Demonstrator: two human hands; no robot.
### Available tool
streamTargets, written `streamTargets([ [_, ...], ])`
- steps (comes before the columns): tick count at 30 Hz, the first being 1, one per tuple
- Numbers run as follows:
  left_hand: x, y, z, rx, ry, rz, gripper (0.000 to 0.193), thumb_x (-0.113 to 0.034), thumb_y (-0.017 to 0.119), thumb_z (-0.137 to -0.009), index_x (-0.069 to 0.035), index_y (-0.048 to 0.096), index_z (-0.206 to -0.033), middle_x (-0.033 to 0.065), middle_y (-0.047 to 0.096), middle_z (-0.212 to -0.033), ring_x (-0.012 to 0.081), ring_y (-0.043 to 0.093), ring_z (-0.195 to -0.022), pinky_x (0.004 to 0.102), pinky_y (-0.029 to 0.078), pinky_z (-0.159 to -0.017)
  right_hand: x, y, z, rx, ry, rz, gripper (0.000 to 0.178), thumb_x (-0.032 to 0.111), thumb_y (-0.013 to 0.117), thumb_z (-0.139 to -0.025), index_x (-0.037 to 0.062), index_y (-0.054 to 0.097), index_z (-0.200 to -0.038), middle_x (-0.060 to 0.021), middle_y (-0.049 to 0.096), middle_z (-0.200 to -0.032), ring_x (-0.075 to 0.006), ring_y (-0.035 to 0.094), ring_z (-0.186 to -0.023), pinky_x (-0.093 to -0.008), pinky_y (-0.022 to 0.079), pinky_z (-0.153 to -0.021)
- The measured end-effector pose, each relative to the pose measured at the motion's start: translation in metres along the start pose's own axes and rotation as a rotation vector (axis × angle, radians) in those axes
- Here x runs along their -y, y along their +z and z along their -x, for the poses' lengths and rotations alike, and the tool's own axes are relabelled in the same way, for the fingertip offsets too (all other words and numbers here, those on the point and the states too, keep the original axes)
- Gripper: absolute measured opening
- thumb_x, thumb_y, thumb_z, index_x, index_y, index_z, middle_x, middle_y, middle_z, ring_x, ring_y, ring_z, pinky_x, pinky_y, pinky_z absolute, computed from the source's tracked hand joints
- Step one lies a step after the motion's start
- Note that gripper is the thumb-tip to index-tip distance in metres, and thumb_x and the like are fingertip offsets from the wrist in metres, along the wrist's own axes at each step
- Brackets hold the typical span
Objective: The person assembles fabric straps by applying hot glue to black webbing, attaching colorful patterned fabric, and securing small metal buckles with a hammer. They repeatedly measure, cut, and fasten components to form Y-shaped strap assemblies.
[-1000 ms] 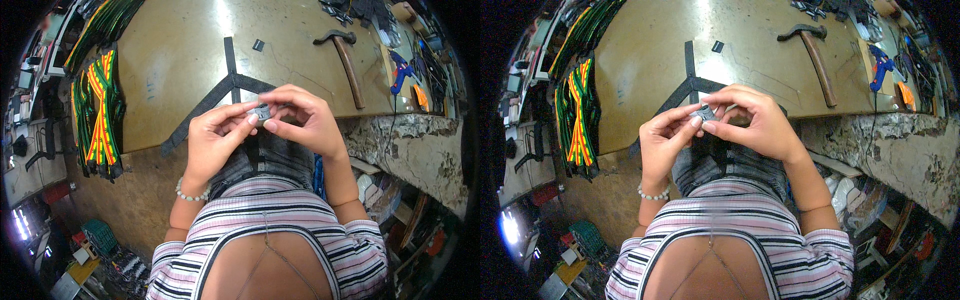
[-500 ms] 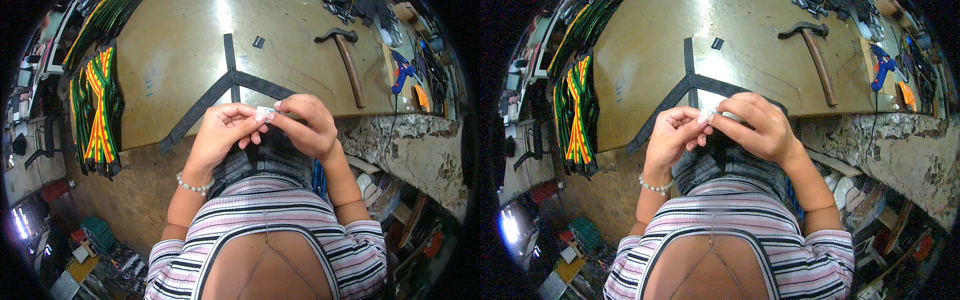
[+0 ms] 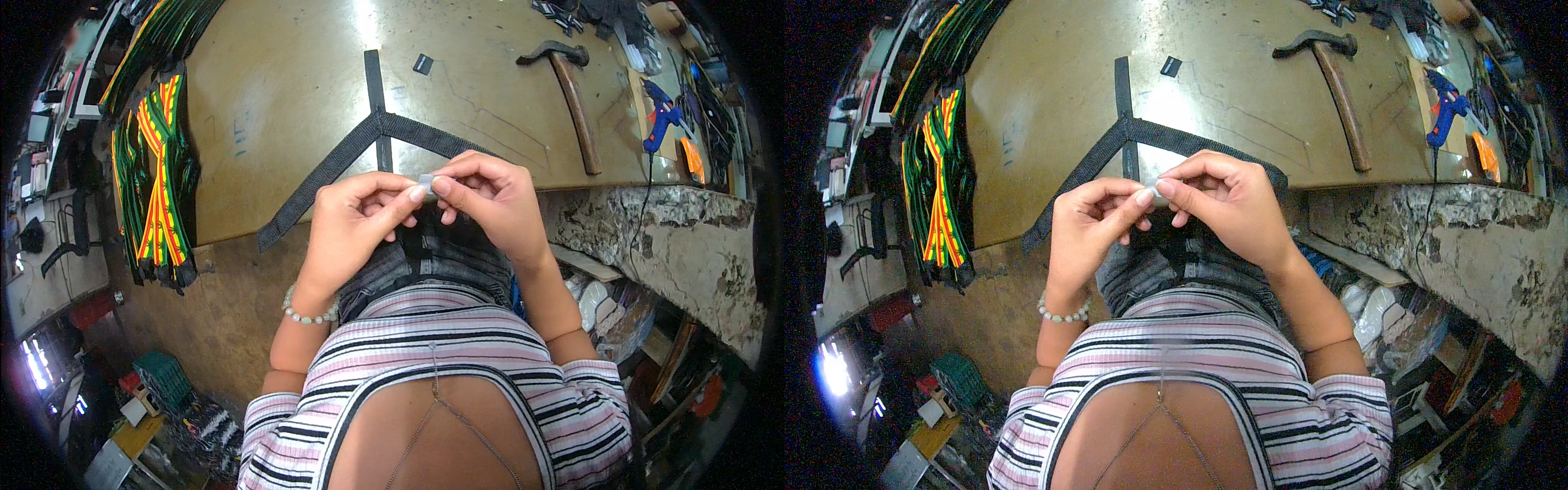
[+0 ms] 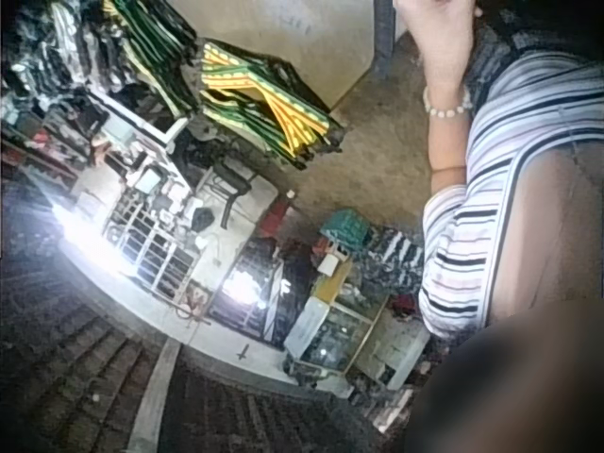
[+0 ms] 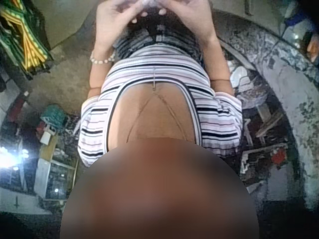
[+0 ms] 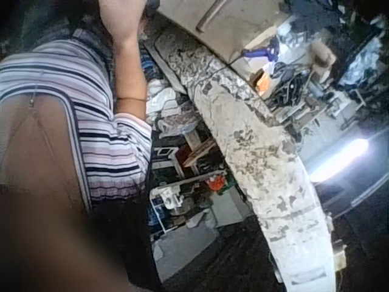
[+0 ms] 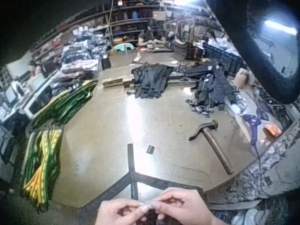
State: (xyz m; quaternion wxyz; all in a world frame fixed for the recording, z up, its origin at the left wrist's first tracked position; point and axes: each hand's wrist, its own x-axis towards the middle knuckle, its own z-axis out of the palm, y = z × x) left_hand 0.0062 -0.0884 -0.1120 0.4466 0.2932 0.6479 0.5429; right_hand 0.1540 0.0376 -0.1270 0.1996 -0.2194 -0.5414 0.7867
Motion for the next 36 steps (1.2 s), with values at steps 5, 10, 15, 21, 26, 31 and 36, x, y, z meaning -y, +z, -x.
streamTargets([
  [5,0.001,-0.01,-0.011,-0.1,0.025,-0.206,0.02,-0.017,0.072,-0.09,0.003,0.072,-0.092,0.0034,0.068,-0.072,0.0045,0.06,-0.061,0.02,0.046,-0.055,0.001,0.008,-0.017,-0.09,0.077,0.167,0.015,0.007,0.069,-0.091,-0.0053,0.069,-0.1,-0.0076,0.07,-0.089,-0.0084,0.063,-0.068,-0.0209,0.051,-0.062],
  [10,0.003,-0.021,-0.044,-0.253,0.274,-0.501,0.023,-0.016,0.072,-0.087,0.007,0.07,-0.087,0.0142,0.068,-0.07,0.0127,0.061,-0.06,0.0276,0.05,-0.059,0.009,0.006,-0.059,-0.077,-0.166,0.759,0.025,0.021,0.072,-0.089,-0.004,0.07,-0.088,-0.0066,0.065,-0.064,-0.0075,0.06,-0.061,-0.0246,0.049,-0.056],
  [15,0.006,-0.027,-0.063,-0.238,0.143,-0.544,0.024,-0.017,0.071,-0.087,0.006,0.068,-0.083,0.0129,0.065,-0.065,0.0135,0.062,-0.058,0.0288,0.05,-0.058,0.003,0.004,-0.084,-0.089,-0.043,0.919,0.031,0.025,0.076,-0.083,-0.0048,0.068,-0.082,-0.012,0.066,-0.065,-0.013,0.061,-0.061,-0.0297,0.051,-0.059],
  [21,0.003,-0.038,-0.068,-0.153,-0.09,-0.116,0.02,-0.016,0.065,-0.094,0.004,0.06,-0.093,0.0034,0.061,-0.065,0.0066,0.056,-0.051,0.0217,0.045,-0.046,-0.003,0.002,-0.087,-0.104,0.006,0.906,0.032,0.027,0.076,-0.082,-0.005,0.069,-0.081,-0.0111,0.065,-0.065,-0.0132,0.061,-0.06,-0.0292,0.05,-0.059],
  [26,0.002,-0.035,-0.067,-0.168,-0.022,-0.186,0.023,-0.013,0.071,-0.09,0.002,0.056,-0.099,0.0027,0.061,-0.066,0.006,0.056,-0.051,0.0211,0.045,-0.045,0.0,0.003,-0.088,-0.086,0.021,0.905,0.035,0.029,0.077,-0.082,-0.0045,0.069,-0.08,-0.0094,0.064,-0.064,-0.0131,0.06,-0.06,-0.0293,0.049,-0.058],
  [31,0.0,-0.031,-0.066,-0.208,0.013,-0.336,0.025,-0.009,0.072,-0.087,0.002,0.056,-0.103,0.0021,0.059,-0.064,0.0065,0.055,-0.05,0.0218,0.044,-0.045,0.001,0.004,-0.088,-0.084,0.018,0.922,0.032,0.028,0.077,-0.079,-0.0031,0.068,-0.077,-0.0154,0.067,-0.068,-0.0244,0.066,-0.064,-0.0357,0.052,-0.062],
  [36,-0.001,-0.042,-0.049,-0.152,0.185,-0.397,0.027,-0.002,0.072,-0.082,0.0,0.061,-0.107,0.0045,0.062,-0.089,0.0084,0.06,-0.068,0.0225,0.049,-0.056,0.0,0.003,-0.089,-0.078,-0.001,0.945,0.03,0.027,0.077,-0.077,-0.0017,0.069,-0.076,-0.0182,0.069,-0.071,-0.0297,0.069,-0.066,-0.0385,0.054,-0.064],
])
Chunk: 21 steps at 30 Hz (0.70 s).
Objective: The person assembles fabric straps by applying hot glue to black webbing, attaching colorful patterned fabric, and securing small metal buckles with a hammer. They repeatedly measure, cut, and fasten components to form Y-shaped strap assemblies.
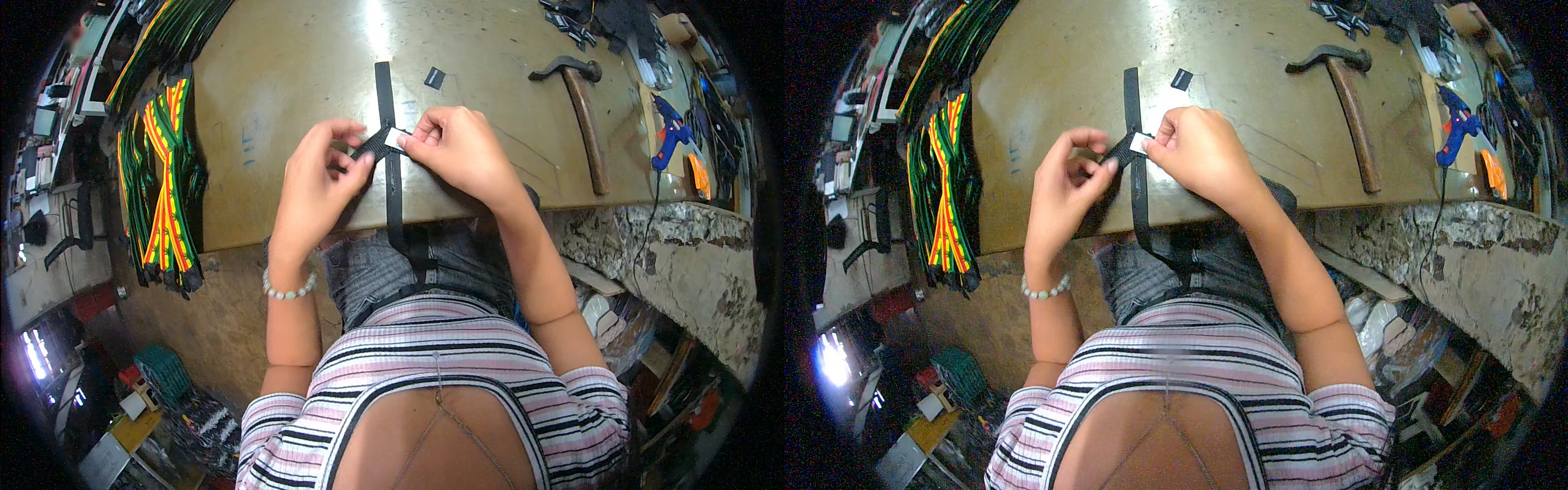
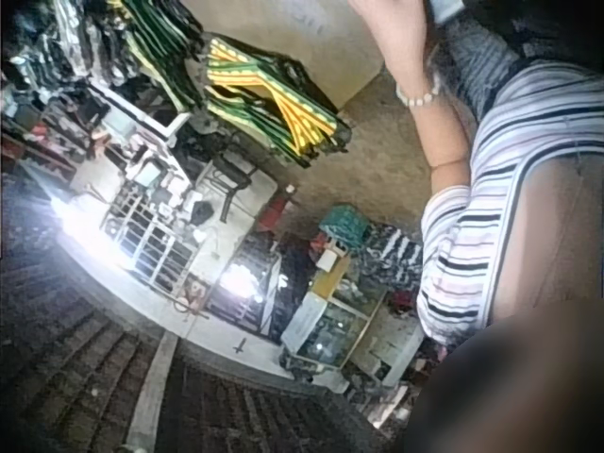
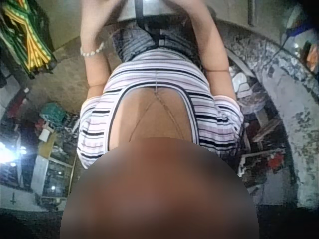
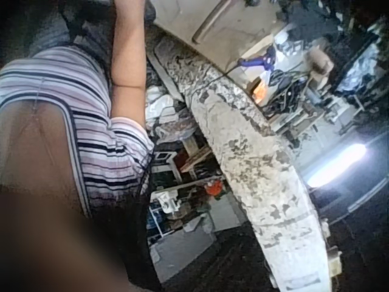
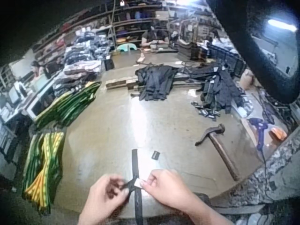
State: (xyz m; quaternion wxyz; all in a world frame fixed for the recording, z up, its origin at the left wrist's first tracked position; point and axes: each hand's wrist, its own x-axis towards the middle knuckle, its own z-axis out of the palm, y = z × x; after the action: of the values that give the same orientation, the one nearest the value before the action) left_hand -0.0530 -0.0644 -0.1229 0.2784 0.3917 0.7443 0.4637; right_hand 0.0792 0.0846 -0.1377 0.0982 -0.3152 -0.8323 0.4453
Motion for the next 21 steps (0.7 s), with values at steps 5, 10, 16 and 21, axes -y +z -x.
streamTargets([
  [5,0.007,0.002,0.017,0.052,0.256,-0.217,0.025,0.002,0.073,-0.077,-0.003,0.065,-0.101,0.0057,0.059,-0.099,0.0126,0.058,-0.071,0.0254,0.05,-0.062,-0.001,0.001,-0.003,0.023,0.037,-0.044,0.03,0.028,0.077,-0.076,-0.0012,0.069,-0.076,-0.0184,0.069,-0.072,-0.0305,0.069,-0.067,-0.0384,0.054,-0.066],
  [10,0.014,0.014,0.008,-0.083,0.294,-0.188,0.015,0.001,0.073,-0.077,-0.001,0.068,-0.091,0.0072,0.063,-0.087,0.0141,0.057,-0.066,0.0269,0.048,-0.061,-0.003,0.0,-0.002,0.025,0.015,-0.017,0.03,0.028,0.077,-0.076,-0.0017,0.069,-0.076,-0.0192,0.068,-0.072,-0.0315,0.068,-0.067,-0.0384,0.054,-0.066],
  [16,0.012,0.023,-0.004,-0.19,0.101,-0.16,0.016,-0.007,0.075,-0.078,0.001,0.069,-0.091,0.0087,0.065,-0.079,0.0131,0.057,-0.062,0.0267,0.046,-0.059,-0.001,0.0,-0.002,0.036,-0.001,-0.012,0.03,0.027,0.076,-0.077,-0.0018,0.068,-0.078,-0.0196,0.068,-0.074,-0.0338,0.068,-0.071,-0.0402,0.054,-0.069],
  [21,0.01,0.02,-0.011,-0.137,-0.059,-0.127,0.023,-0.012,0.077,-0.076,0.0,0.069,-0.094,0.0064,0.062,-0.071,0.0145,0.057,-0.062,0.0286,0.047,-0.059,0.01,-0.001,0.014,-0.098,-0.156,0.13,0.026,0.02,0.074,-0.079,-0.0001,0.064,-0.092,-0.0196,0.063,-0.085,-0.0383,0.064,-0.087,-0.0442,0.051,-0.075],
])
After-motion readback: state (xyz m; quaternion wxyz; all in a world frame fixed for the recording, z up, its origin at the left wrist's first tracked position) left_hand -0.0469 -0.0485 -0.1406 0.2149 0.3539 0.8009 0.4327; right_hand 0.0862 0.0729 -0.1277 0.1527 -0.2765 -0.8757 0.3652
